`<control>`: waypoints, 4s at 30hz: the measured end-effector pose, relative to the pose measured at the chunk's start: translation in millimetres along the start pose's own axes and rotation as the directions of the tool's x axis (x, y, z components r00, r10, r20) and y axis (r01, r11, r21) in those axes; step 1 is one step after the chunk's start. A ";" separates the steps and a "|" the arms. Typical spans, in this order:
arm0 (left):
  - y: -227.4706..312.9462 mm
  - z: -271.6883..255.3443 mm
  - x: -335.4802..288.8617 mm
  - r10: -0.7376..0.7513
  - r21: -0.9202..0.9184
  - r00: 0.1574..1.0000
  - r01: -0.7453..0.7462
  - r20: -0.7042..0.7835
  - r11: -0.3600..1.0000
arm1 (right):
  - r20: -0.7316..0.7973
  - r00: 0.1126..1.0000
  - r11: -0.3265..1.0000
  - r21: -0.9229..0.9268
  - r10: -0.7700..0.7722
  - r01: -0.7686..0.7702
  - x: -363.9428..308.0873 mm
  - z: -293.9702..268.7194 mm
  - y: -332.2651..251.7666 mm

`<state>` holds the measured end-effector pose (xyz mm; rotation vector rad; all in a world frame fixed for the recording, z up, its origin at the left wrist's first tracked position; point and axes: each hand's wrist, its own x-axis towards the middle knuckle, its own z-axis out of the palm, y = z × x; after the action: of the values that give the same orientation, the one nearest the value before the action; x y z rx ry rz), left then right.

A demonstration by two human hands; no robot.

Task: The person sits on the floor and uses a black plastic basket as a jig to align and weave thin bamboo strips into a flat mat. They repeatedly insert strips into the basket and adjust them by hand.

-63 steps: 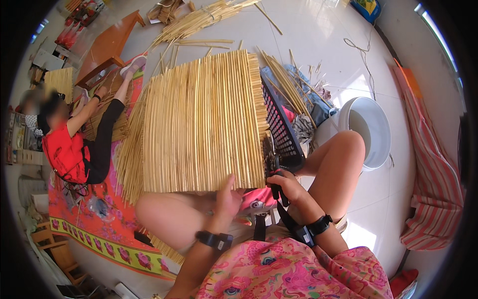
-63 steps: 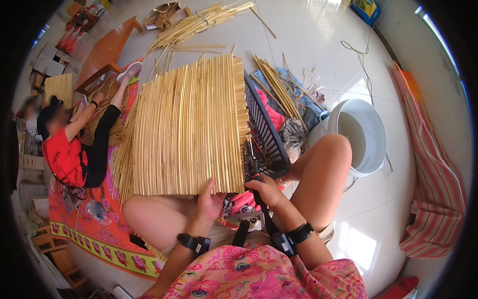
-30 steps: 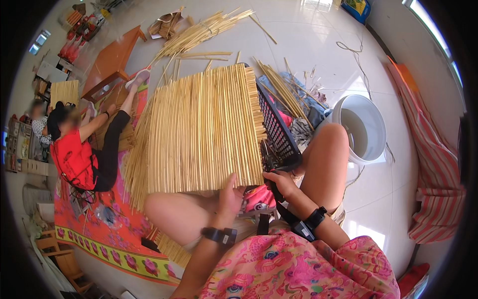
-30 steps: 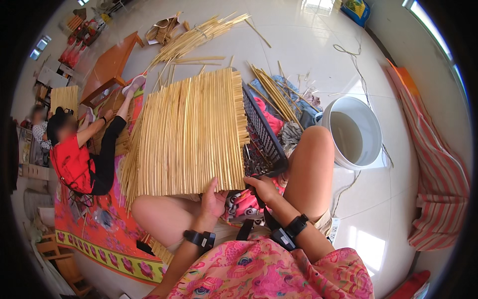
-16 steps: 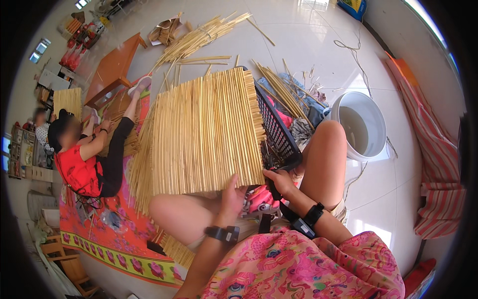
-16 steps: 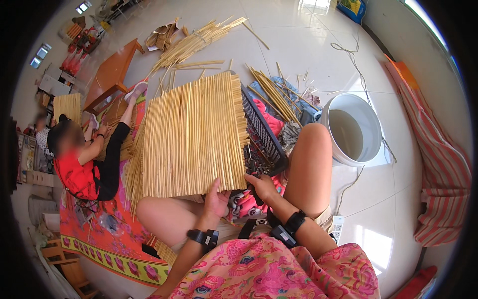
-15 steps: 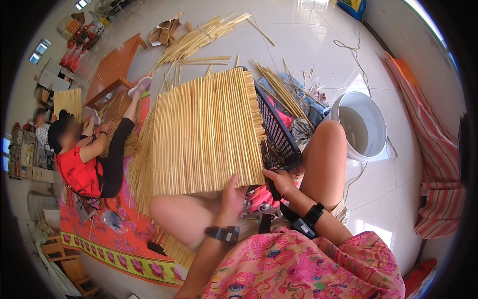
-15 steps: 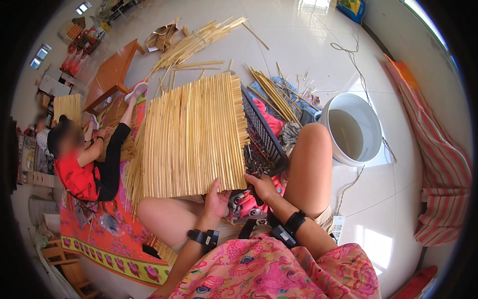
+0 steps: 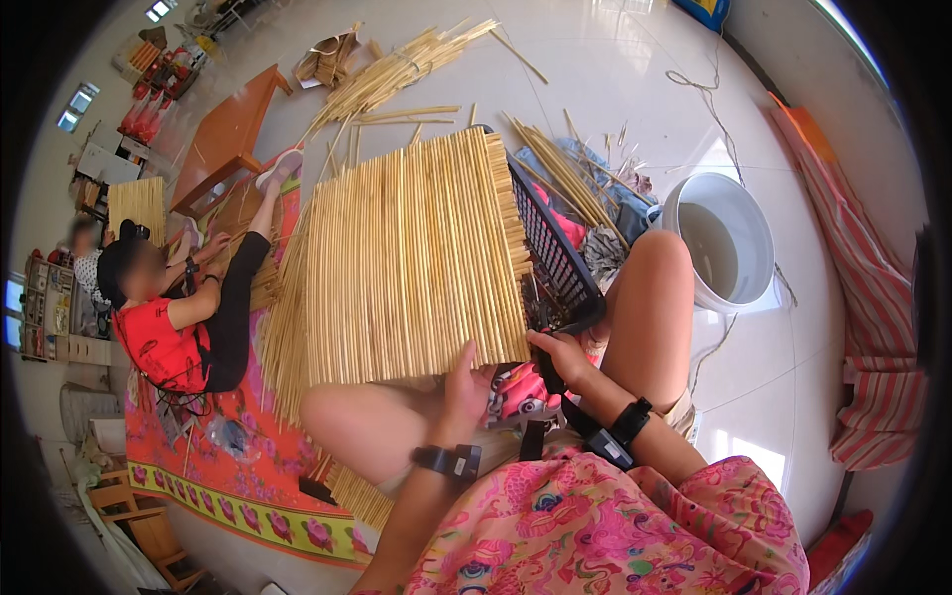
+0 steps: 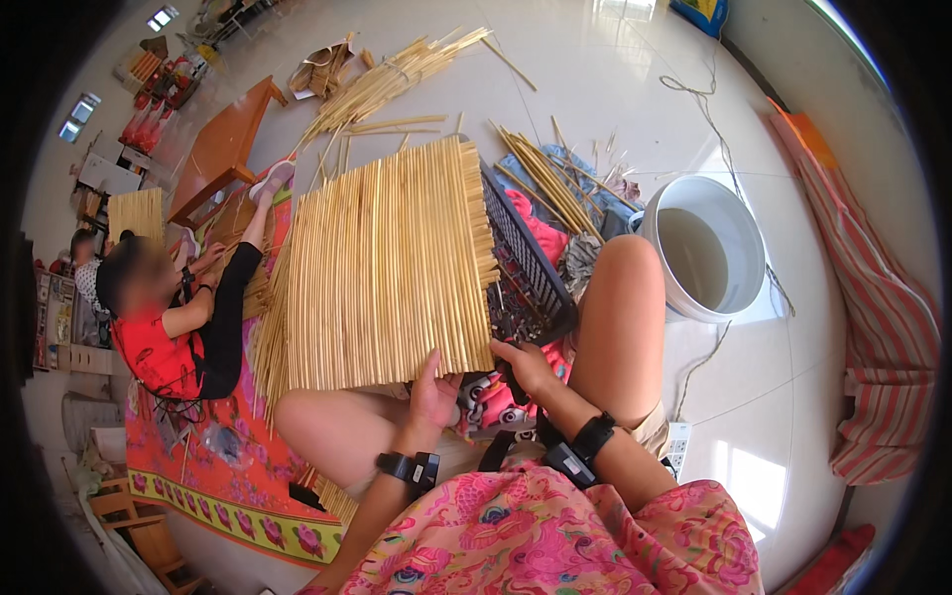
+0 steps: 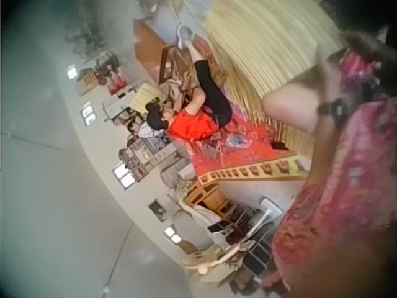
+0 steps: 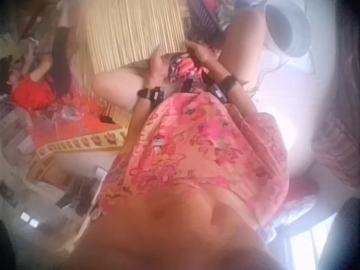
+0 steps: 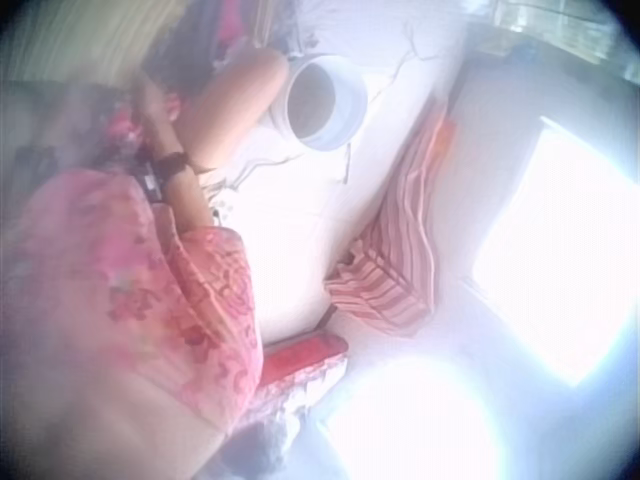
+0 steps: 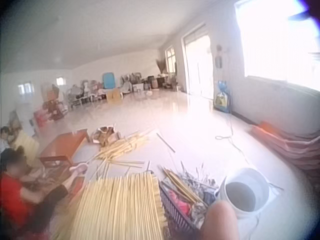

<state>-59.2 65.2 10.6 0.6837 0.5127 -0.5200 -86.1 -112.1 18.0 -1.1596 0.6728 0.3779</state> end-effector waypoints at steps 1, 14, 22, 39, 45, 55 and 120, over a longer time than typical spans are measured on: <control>0.3 1.1 -1.4 -0.001 -0.003 1.000 0.001 -0.002 1.000 | 0.002 1.000 1.000 0.025 0.009 -0.009 -0.1 -1.0 -0.7; 1.6 6.2 -3.9 0.040 -0.004 0.999 -0.040 -0.008 0.999 | -0.022 1.000 0.998 -0.066 0.003 -0.004 -0.6 2.1 -3.8; -3.2 -2.8 4.0 0.044 -0.003 0.999 -0.044 -0.016 0.999 | -0.046 0.999 0.997 -0.070 -0.029 0.025 5.3 2.6 2.8; -2.7 -1.0 2.1 0.037 -0.012 0.999 -0.037 0.007 0.999 | -0.034 0.998 0.996 -0.079 -0.045 0.042 2.3 4.0 -0.9; -2.7 -0.8 1.7 0.040 -0.002 0.999 -0.040 0.001 0.999 | -0.054 0.998 0.999 -0.041 -0.019 0.017 2.4 3.8 -1.8; -1.3 4.0 -1.5 0.022 -0.004 1.000 -0.022 -0.006 1.000 | -0.031 0.999 0.995 -0.101 -0.027 0.024 2.3 1.5 -1.0; 1.1 8.0 -5.6 0.010 0.047 1.000 -0.009 -0.012 0.999 | -0.037 0.999 0.998 -0.063 -0.010 0.008 2.3 -4.1 3.3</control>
<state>-60.6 61.9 19.8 0.7339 0.5101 -0.5202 -87.6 -114.8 13.1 -1.2311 0.6917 0.3728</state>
